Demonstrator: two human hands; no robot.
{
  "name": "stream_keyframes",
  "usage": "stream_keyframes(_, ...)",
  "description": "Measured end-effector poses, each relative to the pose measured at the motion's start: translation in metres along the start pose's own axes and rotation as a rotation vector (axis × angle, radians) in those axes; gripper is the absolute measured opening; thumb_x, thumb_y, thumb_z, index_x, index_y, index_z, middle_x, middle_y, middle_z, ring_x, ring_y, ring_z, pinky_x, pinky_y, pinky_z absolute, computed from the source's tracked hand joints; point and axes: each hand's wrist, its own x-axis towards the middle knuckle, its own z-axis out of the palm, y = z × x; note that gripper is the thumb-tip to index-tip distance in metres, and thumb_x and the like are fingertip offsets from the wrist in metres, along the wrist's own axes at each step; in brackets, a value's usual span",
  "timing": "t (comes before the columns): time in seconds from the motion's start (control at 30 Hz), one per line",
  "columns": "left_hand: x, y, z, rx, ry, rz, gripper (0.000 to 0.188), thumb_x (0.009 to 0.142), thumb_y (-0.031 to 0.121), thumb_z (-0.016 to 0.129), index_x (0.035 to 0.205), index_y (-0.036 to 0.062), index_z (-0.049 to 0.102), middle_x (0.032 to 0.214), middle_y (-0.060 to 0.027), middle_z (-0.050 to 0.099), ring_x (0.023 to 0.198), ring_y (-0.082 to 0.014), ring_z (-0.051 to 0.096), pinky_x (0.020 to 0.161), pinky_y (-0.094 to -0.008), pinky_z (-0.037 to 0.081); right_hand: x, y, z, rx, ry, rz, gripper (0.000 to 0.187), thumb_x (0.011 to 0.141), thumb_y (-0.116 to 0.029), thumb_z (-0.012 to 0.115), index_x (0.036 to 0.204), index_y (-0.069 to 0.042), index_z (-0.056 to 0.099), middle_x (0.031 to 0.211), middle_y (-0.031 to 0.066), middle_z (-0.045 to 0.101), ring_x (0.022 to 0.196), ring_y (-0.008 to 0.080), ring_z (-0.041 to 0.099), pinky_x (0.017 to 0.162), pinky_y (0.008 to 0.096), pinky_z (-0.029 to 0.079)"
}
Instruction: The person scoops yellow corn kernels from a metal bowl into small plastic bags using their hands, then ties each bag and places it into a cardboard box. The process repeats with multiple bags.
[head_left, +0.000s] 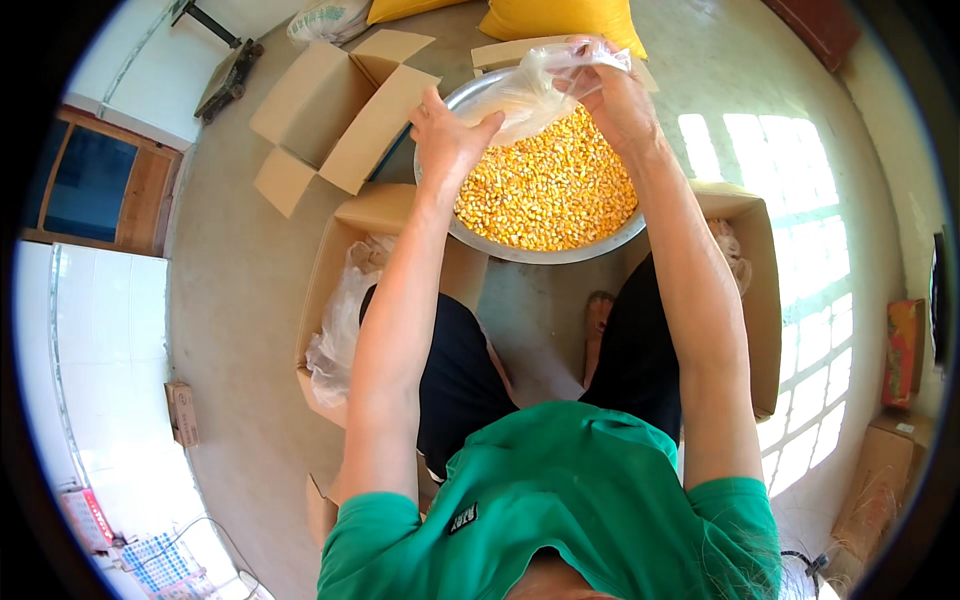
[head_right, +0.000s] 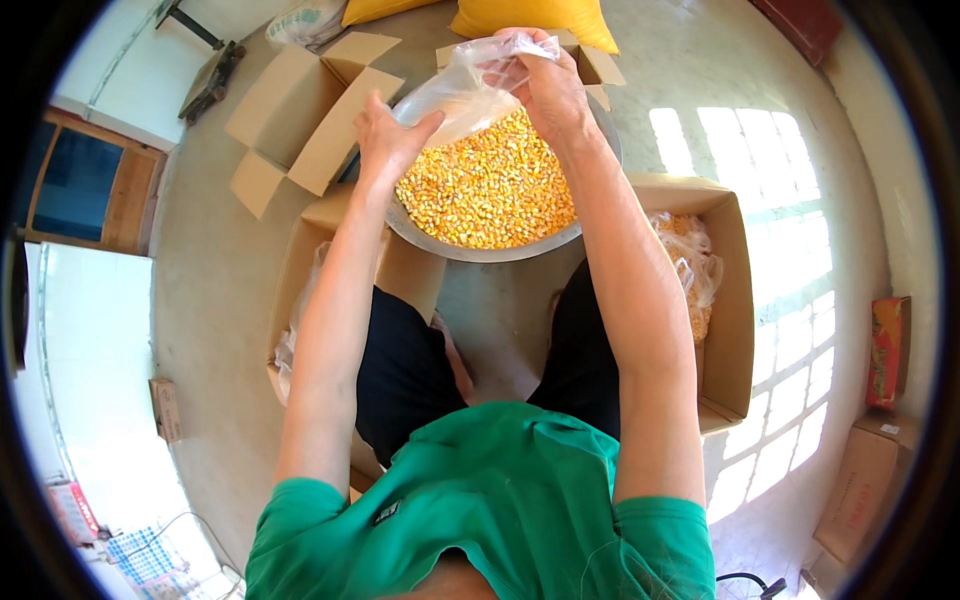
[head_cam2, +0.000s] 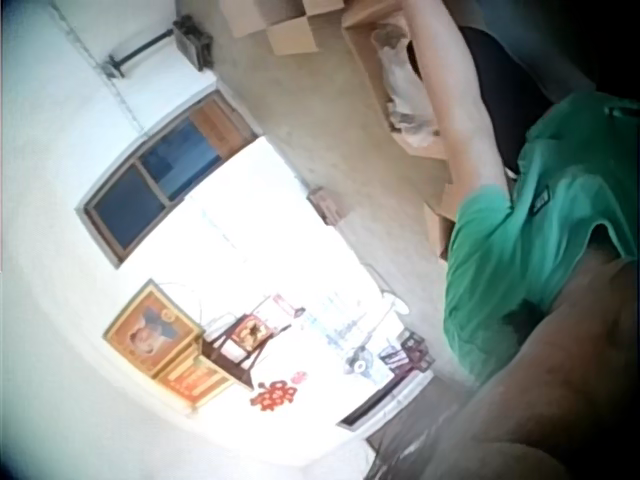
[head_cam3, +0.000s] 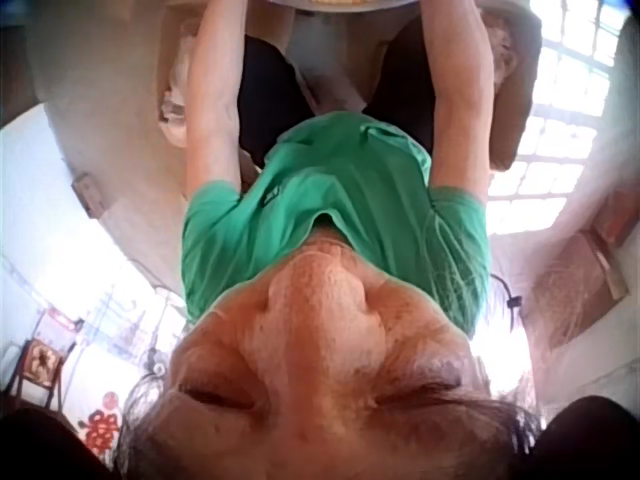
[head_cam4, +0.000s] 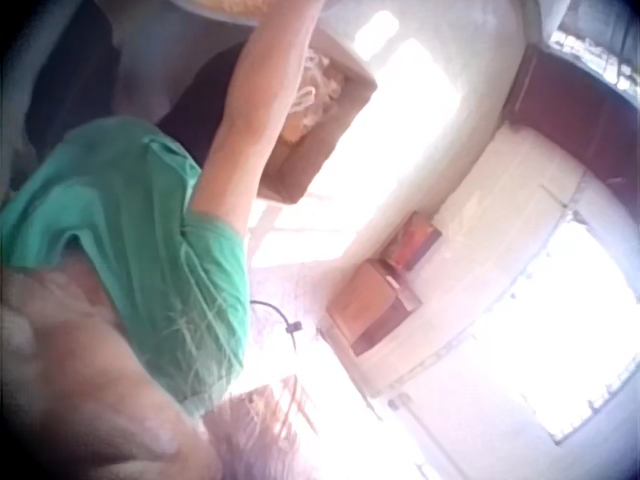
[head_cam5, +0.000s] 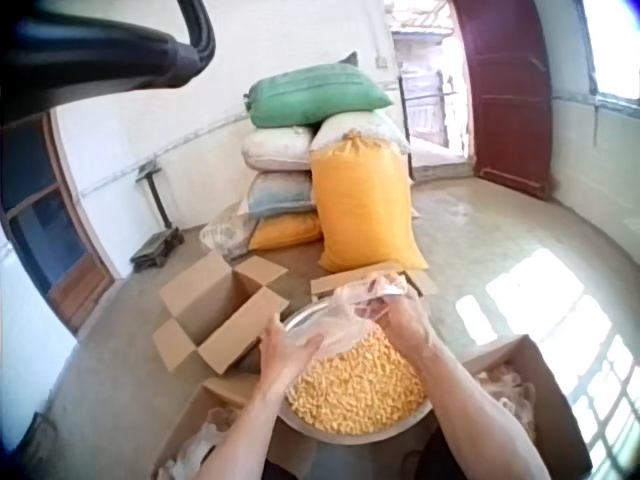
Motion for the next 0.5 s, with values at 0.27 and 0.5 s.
stream_keyframes(0.27,0.035,-0.043,0.008,-1.11,-0.233,-0.578,0.01,0.093,0.012,0.051,0.094,0.0028,0.053,0.074,-0.0074,0.059,0.063,-0.0164,0.063,0.05,-0.0299,0.055,0.005,0.024,-0.046,-0.252,0.203,0.151,0.013,0.093,-0.011,0.05,0.098,-0.002,0.058,0.081,0.0053,0.061,0.066,0.0143,0.058,0.062,0.0274,0.048)
stream_keyframes(0.5,0.054,-0.057,0.008,-1.342,0.055,-0.557,0.009,0.087,0.005,0.056,0.091,-0.0013,0.052,0.079,-0.0112,0.061,0.064,-0.0195,0.06,0.053,-0.0348,0.053,-0.002,0.025,-0.043,-0.801,0.007,0.21,0.056,0.075,-0.027,0.072,0.121,-0.002,0.051,0.106,0.0136,0.059,0.096,0.0193,0.056,0.079,0.0307,0.046)
